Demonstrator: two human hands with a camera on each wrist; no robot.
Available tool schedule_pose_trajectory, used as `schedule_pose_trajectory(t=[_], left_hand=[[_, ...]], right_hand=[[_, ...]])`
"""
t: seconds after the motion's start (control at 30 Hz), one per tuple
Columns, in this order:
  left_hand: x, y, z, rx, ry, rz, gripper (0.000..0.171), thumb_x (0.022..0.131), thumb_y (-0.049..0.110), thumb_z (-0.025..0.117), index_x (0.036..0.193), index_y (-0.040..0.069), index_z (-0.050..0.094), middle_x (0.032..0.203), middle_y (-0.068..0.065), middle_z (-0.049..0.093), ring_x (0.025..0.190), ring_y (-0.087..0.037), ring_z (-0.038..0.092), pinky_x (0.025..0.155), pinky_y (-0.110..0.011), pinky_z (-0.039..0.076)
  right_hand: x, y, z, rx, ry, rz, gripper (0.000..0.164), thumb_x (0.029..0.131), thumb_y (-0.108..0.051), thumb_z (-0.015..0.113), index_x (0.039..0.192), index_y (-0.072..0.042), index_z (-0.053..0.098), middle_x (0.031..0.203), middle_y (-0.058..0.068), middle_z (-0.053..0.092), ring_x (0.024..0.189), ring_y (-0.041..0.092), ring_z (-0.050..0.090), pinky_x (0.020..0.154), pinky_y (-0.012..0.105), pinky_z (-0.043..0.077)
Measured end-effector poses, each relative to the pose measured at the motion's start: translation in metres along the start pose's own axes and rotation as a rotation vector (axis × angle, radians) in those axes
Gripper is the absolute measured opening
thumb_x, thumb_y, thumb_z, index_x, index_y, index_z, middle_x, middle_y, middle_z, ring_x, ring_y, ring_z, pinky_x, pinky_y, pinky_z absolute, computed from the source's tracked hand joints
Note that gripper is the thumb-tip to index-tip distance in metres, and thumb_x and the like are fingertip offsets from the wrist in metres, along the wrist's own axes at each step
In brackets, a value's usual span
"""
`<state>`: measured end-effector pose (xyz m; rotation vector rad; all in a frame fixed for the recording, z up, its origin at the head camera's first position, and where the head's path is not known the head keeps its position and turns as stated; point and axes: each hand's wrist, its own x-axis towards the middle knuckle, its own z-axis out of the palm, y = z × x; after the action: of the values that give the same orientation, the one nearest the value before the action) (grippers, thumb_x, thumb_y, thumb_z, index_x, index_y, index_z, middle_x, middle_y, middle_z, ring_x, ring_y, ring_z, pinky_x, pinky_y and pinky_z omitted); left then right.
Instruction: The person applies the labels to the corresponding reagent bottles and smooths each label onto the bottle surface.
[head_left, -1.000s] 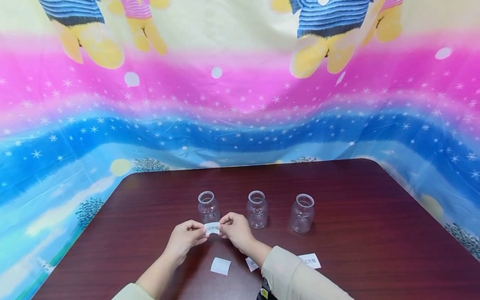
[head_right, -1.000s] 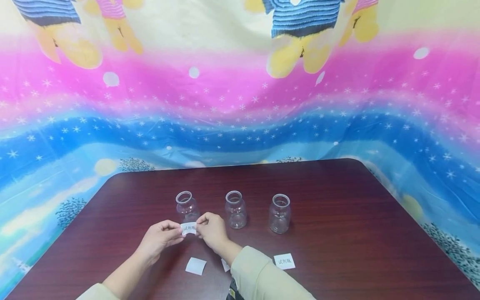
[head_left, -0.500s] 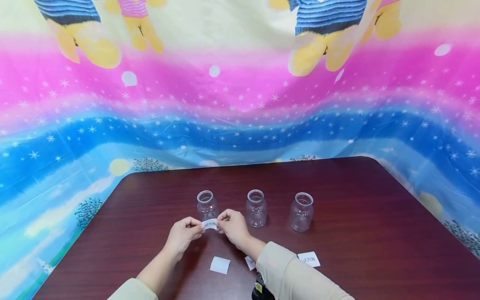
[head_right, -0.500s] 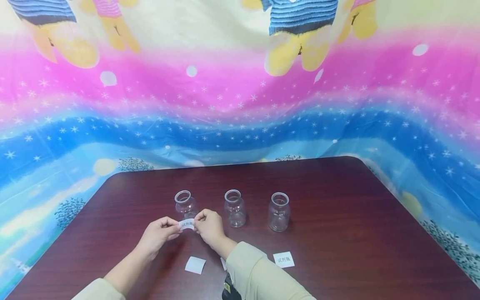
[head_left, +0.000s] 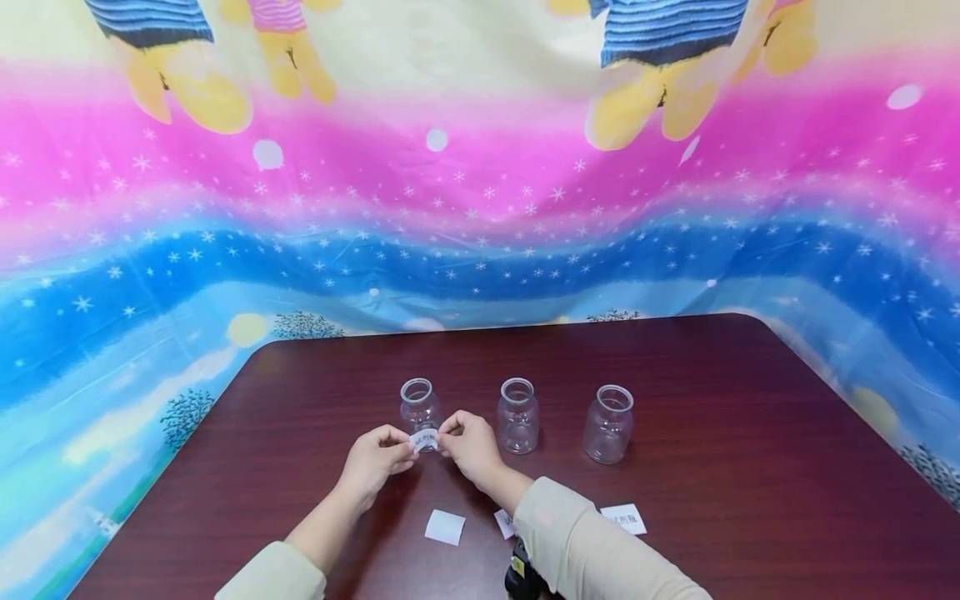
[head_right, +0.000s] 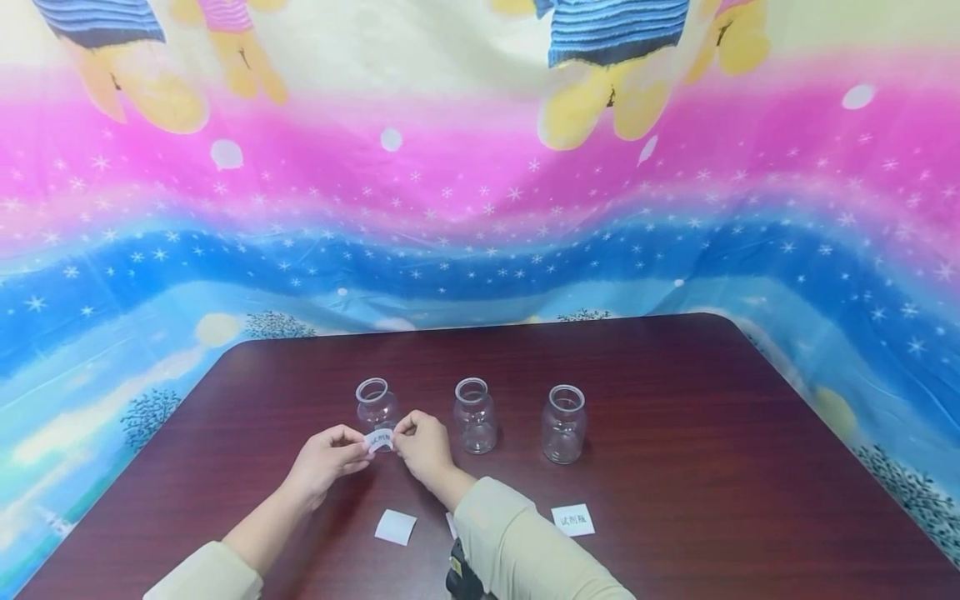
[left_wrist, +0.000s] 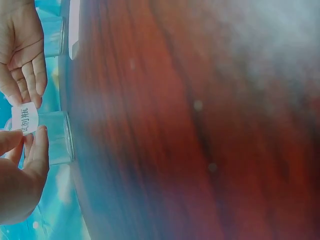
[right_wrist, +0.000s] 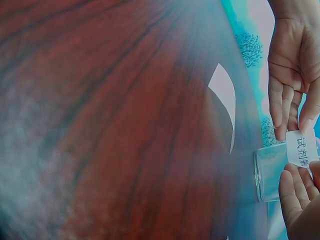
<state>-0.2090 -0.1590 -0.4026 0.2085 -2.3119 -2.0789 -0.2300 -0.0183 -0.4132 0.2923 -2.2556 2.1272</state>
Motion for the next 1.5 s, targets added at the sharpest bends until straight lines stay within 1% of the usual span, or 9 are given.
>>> schedule_pose_trajectory(t=[0.2,0.33,0.5,0.73,0.93,1.13,1.23,1.37,1.5], left_hand=[[0.004,-0.002,0.0,0.033,0.007,0.025,0.007,0.075,-0.007,0.055,0.081,-0.011,0.055,0.071,-0.011,0.057,0.066,-0.019,0.059,0.063,-0.031,0.05],[0.005,-0.004,-0.002,0.024,-0.007,0.059,0.009,0.075,-0.006,0.056,0.082,-0.011,0.054,0.07,-0.012,0.058,0.065,-0.018,0.059,0.063,-0.03,0.05],[0.005,-0.005,-0.002,0.031,-0.016,0.076,0.011,0.075,-0.005,0.056,0.084,-0.011,0.054,0.07,-0.011,0.059,0.065,-0.017,0.059,0.063,-0.03,0.05],[0.006,-0.001,-0.001,0.083,0.007,0.044,0.012,0.076,-0.003,0.057,0.085,-0.011,0.055,0.072,-0.014,0.059,0.067,-0.02,0.059,0.066,-0.034,0.049],[0.008,0.0,-0.001,0.144,0.025,0.044,0.011,0.076,-0.001,0.058,0.084,-0.009,0.056,0.07,-0.011,0.058,0.066,-0.017,0.057,0.065,-0.034,0.049],[0.01,-0.001,-0.002,0.171,0.027,0.052,0.011,0.076,0.0,0.058,0.083,-0.008,0.057,0.07,-0.012,0.059,0.065,-0.017,0.057,0.061,-0.031,0.049],[0.011,-0.001,-0.002,0.183,0.029,0.053,0.01,0.076,0.0,0.057,0.083,-0.008,0.058,0.07,-0.011,0.059,0.064,-0.016,0.056,0.06,-0.029,0.049],[0.011,-0.001,-0.002,0.206,0.037,0.051,0.01,0.076,0.001,0.057,0.082,-0.006,0.058,0.068,-0.009,0.058,0.063,-0.015,0.055,0.06,-0.029,0.048],[0.011,-0.002,-0.003,0.239,0.046,0.053,0.01,0.076,0.004,0.059,0.082,-0.004,0.059,0.067,-0.006,0.059,0.063,-0.013,0.054,0.058,-0.026,0.046]], right_hand=[[0.002,0.002,0.0,-0.054,0.005,-0.024,0.004,0.071,0.008,0.058,0.071,0.006,0.055,0.06,0.009,0.056,0.056,0.021,0.058,0.052,0.032,0.049],[0.003,0.002,-0.001,-0.062,0.009,-0.021,0.004,0.07,0.008,0.058,0.071,0.005,0.055,0.061,0.008,0.056,0.056,0.019,0.057,0.051,0.025,0.048],[0.005,0.004,-0.001,-0.034,0.001,0.002,0.005,0.07,0.009,0.058,0.071,0.004,0.055,0.061,0.006,0.055,0.059,0.021,0.058,0.055,0.03,0.049],[0.007,0.006,-0.002,-0.031,-0.005,-0.011,0.006,0.071,0.01,0.058,0.072,0.005,0.054,0.062,0.008,0.055,0.062,0.029,0.059,0.056,0.031,0.05],[0.009,0.007,-0.002,-0.057,-0.01,-0.03,0.007,0.071,0.009,0.059,0.073,0.005,0.054,0.062,0.008,0.056,0.059,0.024,0.057,0.054,0.03,0.049],[0.01,0.007,-0.003,-0.094,-0.021,-0.054,0.008,0.071,0.008,0.059,0.075,0.005,0.053,0.062,0.007,0.056,0.055,0.017,0.055,0.05,0.029,0.048],[0.011,0.007,-0.003,-0.099,-0.025,-0.059,0.009,0.072,0.008,0.058,0.077,0.005,0.052,0.063,0.007,0.055,0.055,0.022,0.056,0.049,0.03,0.047],[0.013,0.008,-0.003,-0.071,-0.032,-0.063,0.015,0.072,0.01,0.058,0.083,0.008,0.049,0.065,0.008,0.055,0.058,0.028,0.057,0.052,0.037,0.048],[0.014,0.009,-0.002,-0.084,-0.038,-0.056,0.024,0.07,0.01,0.06,0.091,0.009,0.048,0.067,0.006,0.052,0.053,0.019,0.054,0.051,0.036,0.049]])
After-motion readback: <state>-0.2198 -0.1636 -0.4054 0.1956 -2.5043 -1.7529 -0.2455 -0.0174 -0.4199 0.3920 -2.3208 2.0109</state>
